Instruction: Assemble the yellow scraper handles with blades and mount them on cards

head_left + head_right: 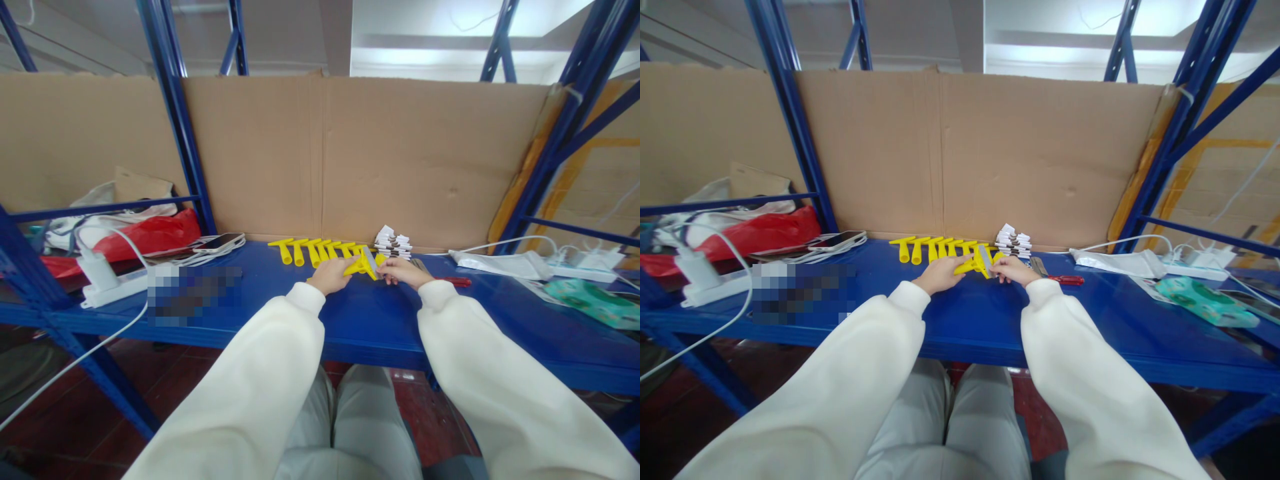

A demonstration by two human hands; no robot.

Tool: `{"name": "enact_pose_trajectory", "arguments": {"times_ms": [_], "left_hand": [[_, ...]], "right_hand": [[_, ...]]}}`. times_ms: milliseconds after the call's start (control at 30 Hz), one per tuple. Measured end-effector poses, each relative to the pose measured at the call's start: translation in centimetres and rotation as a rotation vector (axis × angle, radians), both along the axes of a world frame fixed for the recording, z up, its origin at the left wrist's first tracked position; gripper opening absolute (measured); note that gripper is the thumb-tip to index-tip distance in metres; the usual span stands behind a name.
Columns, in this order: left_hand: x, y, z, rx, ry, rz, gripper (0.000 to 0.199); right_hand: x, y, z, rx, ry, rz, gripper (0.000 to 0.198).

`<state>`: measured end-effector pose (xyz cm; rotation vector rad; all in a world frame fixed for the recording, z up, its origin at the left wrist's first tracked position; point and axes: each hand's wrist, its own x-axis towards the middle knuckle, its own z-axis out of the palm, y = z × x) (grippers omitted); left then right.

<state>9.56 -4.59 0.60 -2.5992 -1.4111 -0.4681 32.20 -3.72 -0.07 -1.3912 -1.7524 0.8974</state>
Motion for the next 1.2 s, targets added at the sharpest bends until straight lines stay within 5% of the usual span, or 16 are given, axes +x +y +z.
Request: {"name": "enact_pose_trajectory", "arguments": {"times_ms": [1200], "left_hand": [[0.8, -0.7, 0.0, 0.067, 0.140, -0.112, 0.073]], "right_hand": [[-2.4, -1.0, -0.1, -0.045, 0.239, -0.037, 0.018]]}}
